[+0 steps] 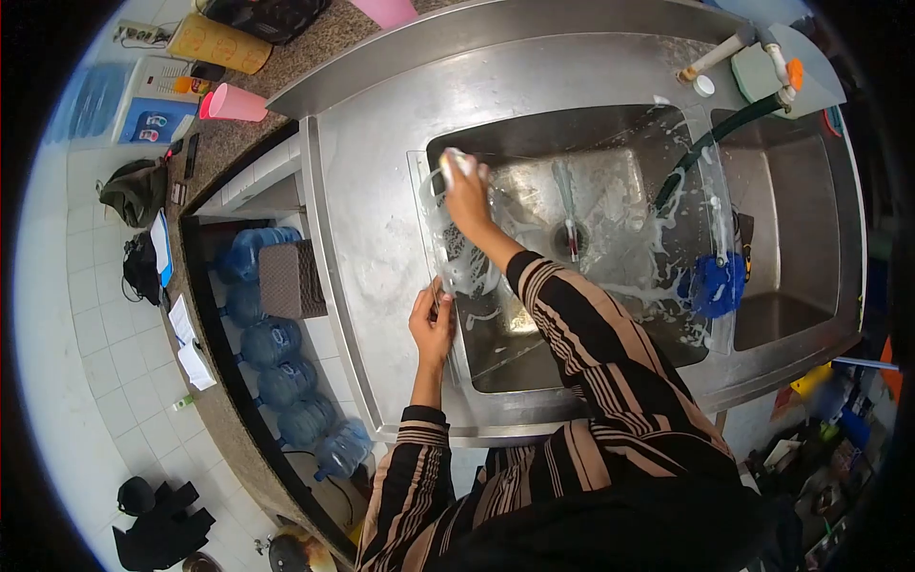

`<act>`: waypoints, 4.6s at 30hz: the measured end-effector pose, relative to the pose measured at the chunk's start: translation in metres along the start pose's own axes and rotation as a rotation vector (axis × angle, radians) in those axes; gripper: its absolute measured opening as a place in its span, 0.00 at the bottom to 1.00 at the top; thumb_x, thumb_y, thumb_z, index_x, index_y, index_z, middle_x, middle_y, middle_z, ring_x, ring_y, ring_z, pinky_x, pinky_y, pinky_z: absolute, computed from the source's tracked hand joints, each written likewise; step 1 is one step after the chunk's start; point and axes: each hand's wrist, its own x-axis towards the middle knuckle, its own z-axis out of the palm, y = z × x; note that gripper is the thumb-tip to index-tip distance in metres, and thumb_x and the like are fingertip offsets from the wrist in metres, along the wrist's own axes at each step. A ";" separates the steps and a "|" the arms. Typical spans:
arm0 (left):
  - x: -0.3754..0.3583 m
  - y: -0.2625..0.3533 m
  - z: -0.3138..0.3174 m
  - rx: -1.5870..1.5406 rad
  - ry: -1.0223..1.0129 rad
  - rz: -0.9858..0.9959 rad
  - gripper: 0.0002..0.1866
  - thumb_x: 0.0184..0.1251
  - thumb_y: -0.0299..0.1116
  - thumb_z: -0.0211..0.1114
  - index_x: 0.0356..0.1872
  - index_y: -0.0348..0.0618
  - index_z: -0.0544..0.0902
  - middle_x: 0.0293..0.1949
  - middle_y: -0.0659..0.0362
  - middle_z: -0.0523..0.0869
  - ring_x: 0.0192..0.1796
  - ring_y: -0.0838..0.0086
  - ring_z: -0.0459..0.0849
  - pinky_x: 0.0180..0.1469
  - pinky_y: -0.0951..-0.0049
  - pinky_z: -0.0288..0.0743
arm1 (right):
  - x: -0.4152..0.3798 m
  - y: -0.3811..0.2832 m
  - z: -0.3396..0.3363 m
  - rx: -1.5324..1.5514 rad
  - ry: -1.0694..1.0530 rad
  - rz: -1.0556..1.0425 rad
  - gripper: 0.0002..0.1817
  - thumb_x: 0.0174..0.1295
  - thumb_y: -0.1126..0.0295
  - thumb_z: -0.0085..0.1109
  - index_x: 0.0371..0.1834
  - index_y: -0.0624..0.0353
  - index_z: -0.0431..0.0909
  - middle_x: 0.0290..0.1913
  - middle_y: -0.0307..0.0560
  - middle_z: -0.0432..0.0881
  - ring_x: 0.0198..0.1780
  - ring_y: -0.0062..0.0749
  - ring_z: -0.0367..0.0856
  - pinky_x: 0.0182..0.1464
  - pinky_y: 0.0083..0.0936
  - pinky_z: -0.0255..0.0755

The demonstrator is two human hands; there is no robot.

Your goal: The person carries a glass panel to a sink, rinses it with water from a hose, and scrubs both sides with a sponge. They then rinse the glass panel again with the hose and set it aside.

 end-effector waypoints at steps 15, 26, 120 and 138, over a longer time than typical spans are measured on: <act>0.000 0.001 -0.001 -0.021 -0.014 -0.053 0.16 0.61 0.31 0.58 0.50 0.38 0.77 0.26 0.66 0.71 0.24 0.85 0.65 0.27 0.85 0.59 | -0.061 -0.009 -0.010 0.144 -0.063 -0.399 0.31 0.49 0.75 0.54 0.61 0.49 0.64 0.58 0.51 0.62 0.57 0.50 0.59 0.58 0.41 0.57; 0.000 0.007 0.000 0.004 0.005 -0.010 0.16 0.61 0.29 0.58 0.50 0.38 0.77 0.26 0.66 0.71 0.22 0.87 0.66 0.22 0.86 0.59 | -0.043 0.129 0.006 -0.213 -0.039 0.716 0.33 0.58 0.62 0.47 0.68 0.46 0.49 0.61 0.61 0.60 0.58 0.55 0.63 0.57 0.42 0.61; 0.002 0.014 -0.001 -0.017 -0.024 -0.080 0.15 0.64 0.32 0.56 0.50 0.39 0.77 0.28 0.67 0.70 0.22 0.87 0.66 0.22 0.87 0.61 | -0.012 -0.013 0.006 0.123 -0.178 -0.544 0.30 0.42 0.75 0.59 0.55 0.52 0.67 0.58 0.54 0.62 0.56 0.55 0.63 0.56 0.45 0.59; -0.004 -0.011 0.005 -0.252 0.042 -0.249 0.26 0.69 0.49 0.39 0.43 0.36 0.78 0.28 0.64 0.77 0.21 0.87 0.68 0.21 0.88 0.60 | -0.133 0.086 -0.036 -0.013 -0.245 -0.588 0.26 0.52 0.71 0.53 0.58 0.55 0.65 0.63 0.55 0.59 0.63 0.54 0.58 0.63 0.46 0.54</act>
